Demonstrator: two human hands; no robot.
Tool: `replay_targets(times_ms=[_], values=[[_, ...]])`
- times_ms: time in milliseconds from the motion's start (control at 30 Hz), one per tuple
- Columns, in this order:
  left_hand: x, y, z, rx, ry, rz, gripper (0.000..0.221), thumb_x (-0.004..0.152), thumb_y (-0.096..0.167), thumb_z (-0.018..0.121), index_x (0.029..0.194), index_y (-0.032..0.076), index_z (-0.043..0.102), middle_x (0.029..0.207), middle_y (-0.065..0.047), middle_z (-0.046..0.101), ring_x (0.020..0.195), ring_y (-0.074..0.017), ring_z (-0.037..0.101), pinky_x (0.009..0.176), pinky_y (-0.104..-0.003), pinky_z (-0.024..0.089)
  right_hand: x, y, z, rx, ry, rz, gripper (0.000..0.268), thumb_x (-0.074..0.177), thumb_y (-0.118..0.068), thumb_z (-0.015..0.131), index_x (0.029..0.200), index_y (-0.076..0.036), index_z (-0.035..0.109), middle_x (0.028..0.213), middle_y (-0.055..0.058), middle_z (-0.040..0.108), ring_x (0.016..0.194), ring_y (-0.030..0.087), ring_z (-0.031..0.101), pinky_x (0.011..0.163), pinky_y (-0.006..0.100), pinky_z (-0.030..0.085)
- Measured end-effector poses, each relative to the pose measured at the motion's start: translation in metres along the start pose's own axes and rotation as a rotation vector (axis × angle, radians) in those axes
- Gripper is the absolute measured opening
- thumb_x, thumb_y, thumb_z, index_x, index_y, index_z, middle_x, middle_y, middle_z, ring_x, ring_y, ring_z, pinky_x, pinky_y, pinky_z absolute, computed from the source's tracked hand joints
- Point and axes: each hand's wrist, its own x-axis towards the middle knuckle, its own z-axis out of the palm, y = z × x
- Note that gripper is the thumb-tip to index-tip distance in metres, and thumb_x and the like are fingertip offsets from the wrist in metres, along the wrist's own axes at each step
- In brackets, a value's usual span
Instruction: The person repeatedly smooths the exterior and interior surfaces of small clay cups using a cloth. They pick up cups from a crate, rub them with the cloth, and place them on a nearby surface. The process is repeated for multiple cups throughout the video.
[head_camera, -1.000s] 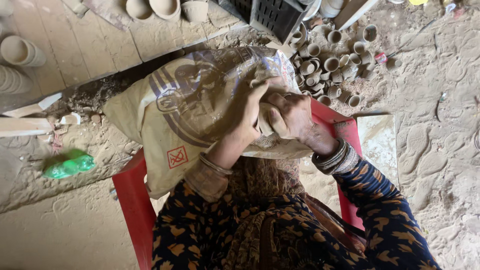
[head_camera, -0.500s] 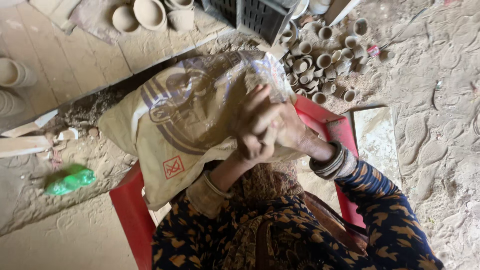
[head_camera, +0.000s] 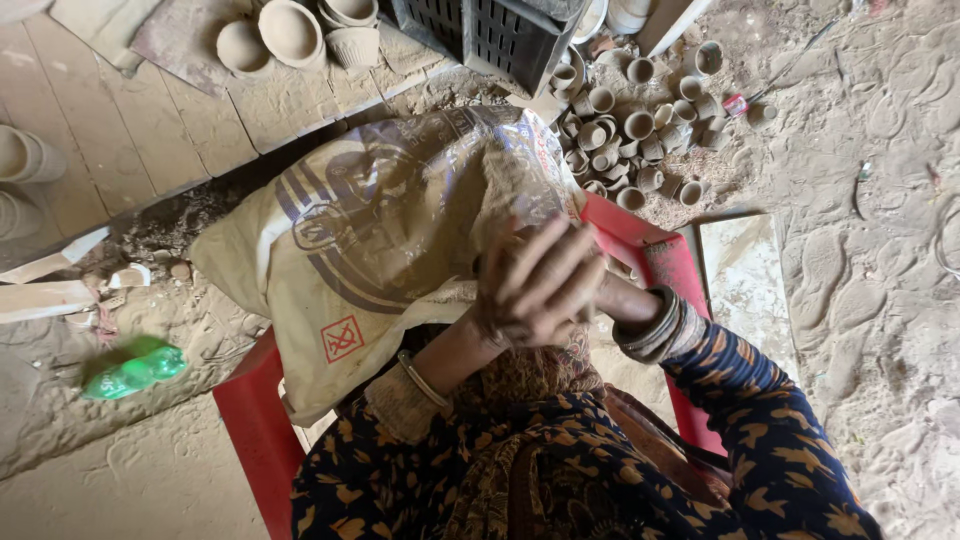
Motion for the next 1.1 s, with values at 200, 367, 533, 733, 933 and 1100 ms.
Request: replay_targets(times_ms=[200, 367, 533, 733, 933, 1100], values=[[-0.002, -0.044, -0.003, -0.873, 0.105, -1.350, 0.038, 0.104, 0.032, 0.049, 0.124, 0.004, 0.066, 0.110, -0.018, 0.070, 0.085, -0.0238, 0.068, 0.069, -0.034, 0.060, 0.000, -0.002, -0.007, -0.312, -0.055, 0.132, 0.046, 0.098, -0.047, 0.048, 0.116, -0.013, 0.073, 0.083, 0.014, 0.072, 0.068, 0.024, 0.068, 0.067, 0.039, 0.058], [-0.026, -0.083, 0.000, -1.529, 0.245, -1.324, 0.035, 0.099, 0.034, 0.058, 0.123, 0.008, 0.064, 0.106, -0.011, 0.069, 0.083, -0.0200, 0.069, 0.066, -0.032, 0.060, 0.013, 0.009, -0.021, 0.057, -0.094, -0.029, 0.052, 0.102, -0.049, 0.042, 0.123, -0.013, 0.073, 0.100, 0.014, 0.074, 0.078, 0.021, 0.074, 0.073, 0.037, 0.063], [-0.064, -0.078, 0.002, -1.606, 0.466, -1.207, 0.036, 0.101, 0.032, 0.067, 0.125, 0.005, 0.063, 0.108, -0.009, 0.065, 0.091, -0.0166, 0.065, 0.072, -0.031, 0.053, 0.012, 0.033, -0.041, 0.720, 0.077, -0.213, 0.057, 0.103, -0.053, 0.063, 0.134, -0.006, 0.055, 0.124, 0.020, 0.067, 0.105, 0.035, 0.072, 0.081, 0.049, 0.064], [-0.045, -0.068, -0.041, -0.648, 0.240, -1.430, 0.033, 0.107, 0.027, 0.062, 0.123, -0.001, 0.069, 0.087, -0.014, 0.054, 0.070, -0.0184, 0.048, 0.060, -0.035, 0.038, 0.008, 0.051, -0.039, 1.568, 0.078, 0.622, 0.074, 0.093, -0.070, 0.043, 0.130, -0.008, 0.062, 0.122, 0.012, 0.071, 0.108, 0.030, 0.072, 0.085, 0.050, 0.063], [-0.003, -0.042, -0.034, 0.131, -0.019, -0.045, 0.025, 0.119, 0.013, 0.064, 0.140, 0.003, 0.054, 0.125, -0.012, 0.069, 0.117, -0.0208, 0.062, 0.110, -0.048, 0.043, 0.016, 0.045, -0.022, 1.540, 0.089, 0.544, 0.055, 0.105, -0.049, 0.044, 0.125, -0.001, 0.062, 0.121, 0.015, 0.070, 0.111, 0.030, 0.070, 0.094, 0.048, 0.061], [-0.007, -0.023, -0.018, 0.221, -0.241, 0.079, 0.029, 0.107, 0.022, 0.061, 0.133, 0.010, 0.059, 0.129, -0.012, 0.070, 0.128, -0.0235, 0.060, 0.122, -0.059, 0.024, 0.025, 0.036, -0.021, 1.300, 0.211, 0.415, 0.048, 0.110, -0.037, 0.040, 0.120, 0.005, 0.063, 0.108, 0.022, 0.073, 0.092, 0.029, 0.073, 0.086, 0.040, 0.063]])
